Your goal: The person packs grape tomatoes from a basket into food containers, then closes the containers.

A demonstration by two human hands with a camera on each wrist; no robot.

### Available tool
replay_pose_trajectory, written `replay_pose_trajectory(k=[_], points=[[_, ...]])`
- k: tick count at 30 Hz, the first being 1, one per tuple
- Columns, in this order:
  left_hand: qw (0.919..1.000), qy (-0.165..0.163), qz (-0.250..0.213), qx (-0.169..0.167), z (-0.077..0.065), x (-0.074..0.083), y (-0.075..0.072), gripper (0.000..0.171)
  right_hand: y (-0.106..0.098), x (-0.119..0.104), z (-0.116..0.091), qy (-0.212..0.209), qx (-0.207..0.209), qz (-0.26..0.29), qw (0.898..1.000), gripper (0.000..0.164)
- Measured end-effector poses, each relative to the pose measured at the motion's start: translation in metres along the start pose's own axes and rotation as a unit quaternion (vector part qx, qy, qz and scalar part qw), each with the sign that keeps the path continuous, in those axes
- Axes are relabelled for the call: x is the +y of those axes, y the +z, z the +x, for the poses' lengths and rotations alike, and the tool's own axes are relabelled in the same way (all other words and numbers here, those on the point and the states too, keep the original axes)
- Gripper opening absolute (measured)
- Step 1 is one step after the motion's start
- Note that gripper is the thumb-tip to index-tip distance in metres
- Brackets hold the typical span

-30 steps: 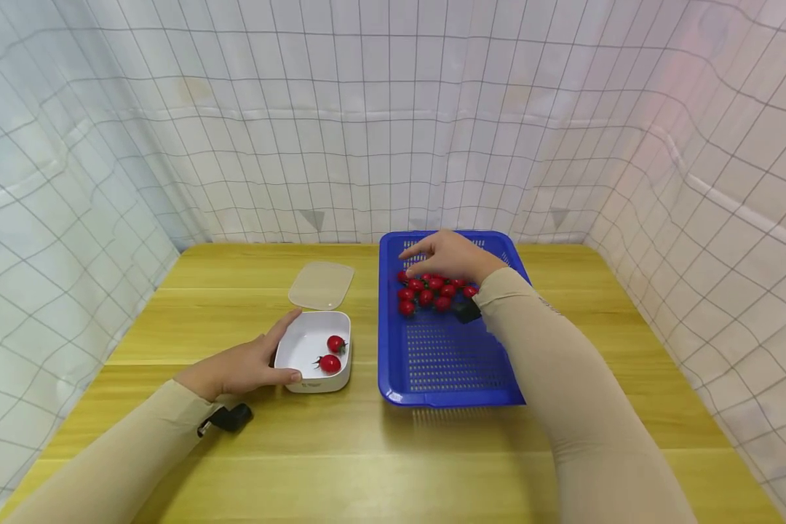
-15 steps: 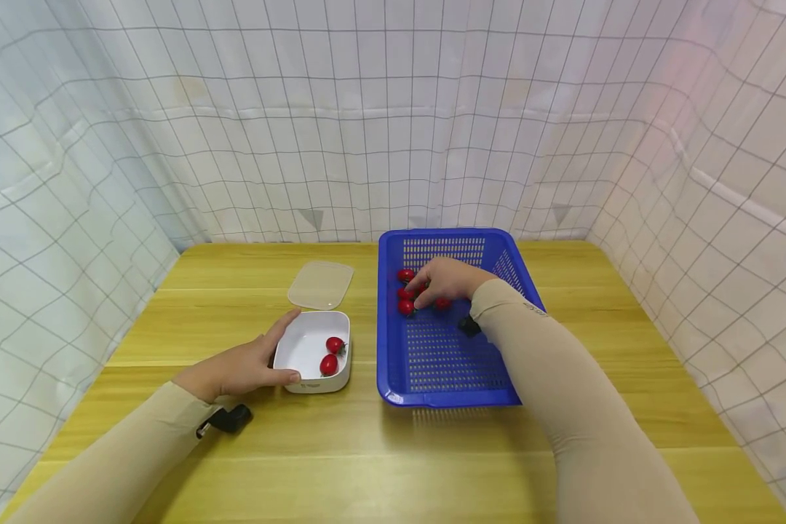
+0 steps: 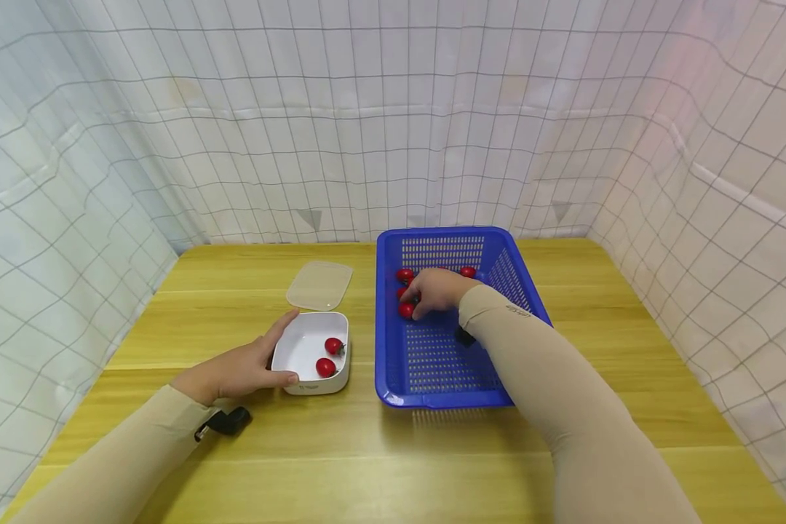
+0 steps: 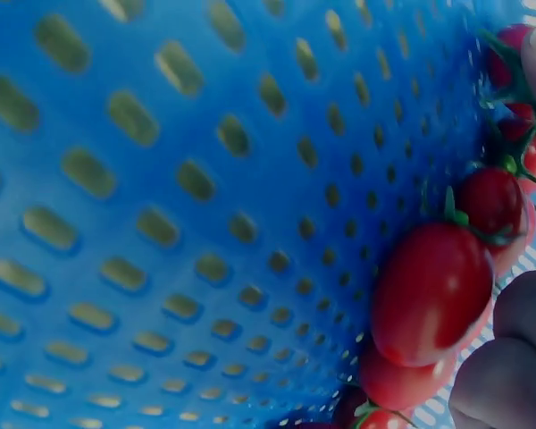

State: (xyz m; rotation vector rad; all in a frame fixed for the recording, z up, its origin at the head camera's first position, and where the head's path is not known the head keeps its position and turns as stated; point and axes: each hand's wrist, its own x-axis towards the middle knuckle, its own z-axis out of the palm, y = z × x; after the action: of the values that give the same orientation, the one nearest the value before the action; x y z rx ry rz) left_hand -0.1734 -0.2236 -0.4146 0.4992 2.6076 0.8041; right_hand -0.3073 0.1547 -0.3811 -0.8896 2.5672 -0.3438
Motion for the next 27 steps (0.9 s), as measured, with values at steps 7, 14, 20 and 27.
replay_pose_trajectory(k=[7,14,20,27], points=[[1.0,0.006,-0.007,0.005,-0.0008,-0.0018,0.0013,0.114,0.0033,-0.0029,0.0032,-0.002,-0.01,0.001,1.0,0.039],[0.9999,0.009,-0.006,0.001,0.0005,-0.002,0.0015,0.115,0.0018,-0.0058,0.0026,0.011,-0.023,0.003,1.0,0.041],[1.0,0.006,-0.003,0.004,0.0002,-0.0025,0.0002,0.116,0.0013,-0.0084,0.0042,0.027,-0.028,0.003,0.999,0.042],[1.0,0.006,-0.003,0.004,0.0001,-0.0011,0.0013,0.116,0.0001,-0.0098,0.0022,0.013,-0.031,-0.006,0.999,0.043]])
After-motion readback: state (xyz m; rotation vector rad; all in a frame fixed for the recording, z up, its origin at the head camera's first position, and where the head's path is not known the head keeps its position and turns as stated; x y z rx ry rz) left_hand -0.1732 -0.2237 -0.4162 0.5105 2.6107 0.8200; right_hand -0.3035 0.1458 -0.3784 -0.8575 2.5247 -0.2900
